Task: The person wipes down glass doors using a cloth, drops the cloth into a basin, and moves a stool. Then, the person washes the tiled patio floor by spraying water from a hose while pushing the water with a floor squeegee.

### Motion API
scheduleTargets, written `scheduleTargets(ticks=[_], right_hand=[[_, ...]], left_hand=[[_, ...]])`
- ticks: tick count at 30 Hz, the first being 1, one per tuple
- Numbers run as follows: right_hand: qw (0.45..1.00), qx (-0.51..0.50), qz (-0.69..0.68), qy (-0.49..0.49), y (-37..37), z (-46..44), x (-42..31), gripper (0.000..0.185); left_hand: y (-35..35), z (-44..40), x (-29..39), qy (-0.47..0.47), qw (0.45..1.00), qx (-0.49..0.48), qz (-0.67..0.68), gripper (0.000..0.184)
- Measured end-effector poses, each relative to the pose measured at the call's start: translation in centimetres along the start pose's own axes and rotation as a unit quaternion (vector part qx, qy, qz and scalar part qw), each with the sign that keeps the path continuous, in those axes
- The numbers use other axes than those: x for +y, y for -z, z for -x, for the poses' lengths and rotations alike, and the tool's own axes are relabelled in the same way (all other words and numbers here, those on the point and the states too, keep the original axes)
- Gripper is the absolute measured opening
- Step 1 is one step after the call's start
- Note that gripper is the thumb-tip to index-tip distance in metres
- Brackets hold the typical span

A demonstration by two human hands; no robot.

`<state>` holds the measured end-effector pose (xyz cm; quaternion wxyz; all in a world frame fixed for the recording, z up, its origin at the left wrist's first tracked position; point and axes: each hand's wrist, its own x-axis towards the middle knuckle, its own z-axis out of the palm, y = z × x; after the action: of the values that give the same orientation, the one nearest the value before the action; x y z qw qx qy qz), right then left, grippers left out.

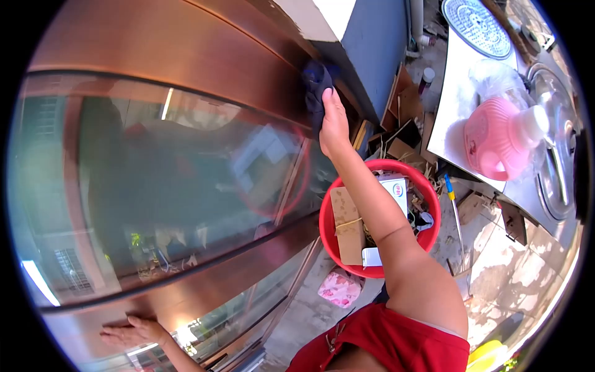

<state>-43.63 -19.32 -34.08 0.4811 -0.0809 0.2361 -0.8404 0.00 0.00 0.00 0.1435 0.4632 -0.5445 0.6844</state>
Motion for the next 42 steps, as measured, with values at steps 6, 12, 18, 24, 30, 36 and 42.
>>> scheduleTargets(ticks=[6, 12, 18, 24, 30, 36, 42], right_hand=[[0.959, -0.118, -0.22, -0.135, -8.7, 4.4, -9.2, 0.042], [0.951, -0.178, -0.209, -0.143, -15.5, 3.9, -9.9, 0.033], [0.717, 0.182, 0.532, 0.413, -16.8, 1.2, -4.3, 0.038], [0.785, 0.172, 0.496, 0.328, -16.3, 2.9, -3.5, 0.024], [0.746, 0.062, 0.582, 0.319, -14.7, 7.4, -0.8, 0.056], [0.679, -0.06, 0.48, 0.552, -25.0, 4.8, -7.1, 0.061], [0.589, -0.117, 0.466, 0.65, -46.2, 2.7, -18.7, 0.059]], left_hand=[[2.0, -1.1, -1.1, 0.004, 1.0, -0.014, -0.021, 0.076], [2.5, -1.0, -1.3, 0.048, 0.998, -0.038, -0.036, 0.076], [2.5, -0.8, -1.4, 0.074, 0.997, -0.035, -0.01, 0.075], [2.7, -0.8, -1.5, 0.085, 0.996, -0.034, 0.002, 0.071], [2.9, -0.9, -1.6, 0.097, 0.994, -0.038, 0.013, 0.07], [2.9, -0.9, -1.8, 0.101, 0.994, -0.044, 0.027, 0.071], [2.7, -0.7, -1.9, 0.108, 0.992, -0.059, 0.023, 0.072]])
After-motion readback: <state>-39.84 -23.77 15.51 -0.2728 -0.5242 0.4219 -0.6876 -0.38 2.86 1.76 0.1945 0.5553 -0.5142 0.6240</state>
